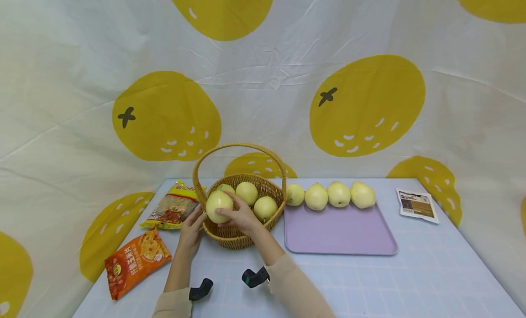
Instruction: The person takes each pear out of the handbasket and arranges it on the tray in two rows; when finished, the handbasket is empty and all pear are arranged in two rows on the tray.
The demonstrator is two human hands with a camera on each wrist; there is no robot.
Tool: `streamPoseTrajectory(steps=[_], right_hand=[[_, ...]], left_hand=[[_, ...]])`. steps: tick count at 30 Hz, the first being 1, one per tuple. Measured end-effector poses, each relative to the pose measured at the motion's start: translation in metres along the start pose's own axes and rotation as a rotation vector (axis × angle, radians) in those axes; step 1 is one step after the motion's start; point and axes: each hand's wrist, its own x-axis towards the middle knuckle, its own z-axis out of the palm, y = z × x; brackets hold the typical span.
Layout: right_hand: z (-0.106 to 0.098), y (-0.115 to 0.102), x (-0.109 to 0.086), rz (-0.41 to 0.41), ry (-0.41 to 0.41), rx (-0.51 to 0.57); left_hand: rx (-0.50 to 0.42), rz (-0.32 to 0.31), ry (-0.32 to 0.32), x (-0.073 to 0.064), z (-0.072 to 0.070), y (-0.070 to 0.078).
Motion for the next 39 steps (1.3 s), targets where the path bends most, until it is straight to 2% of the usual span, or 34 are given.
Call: streamPoseTrajectory(steps=[7,12,18,22,27,32,39], right_hand=[[-0.003,-0.007,-0.014,-0.110,0.137,0.012],[-0.015,-0.017,-0.039,-0.151,0.180,-0.116],[-0.035,-0.026,-0.074,-0.140,0.217,-0.281],[-0.053,-0.027,-0.096,-0.157,0.234,-0.321],[-0.073,-0.029,-0.118,-0.167,0.296,-0.350],[-0.091,-0.033,-0.131,-0.146,0.369,-0.328],[-0.118,-0.037,-0.136,-0.050,0.553,-0.372]], left_hand=[[0.016,-0.013,0.011,0.002,-0.001,-0.002],[0.008,-0.025,-0.007,0.001,0.000,0.001],[0.017,-0.039,-0.002,-0.001,0.002,0.004],[-0.006,-0.035,-0.006,-0.002,0.002,0.003],[-0.027,-0.028,-0.008,-0.002,0.001,0.002],[-0.018,-0.029,-0.015,-0.001,0.001,0.001],[-0.018,-0.039,-0.008,0.001,0.001,0.001]])
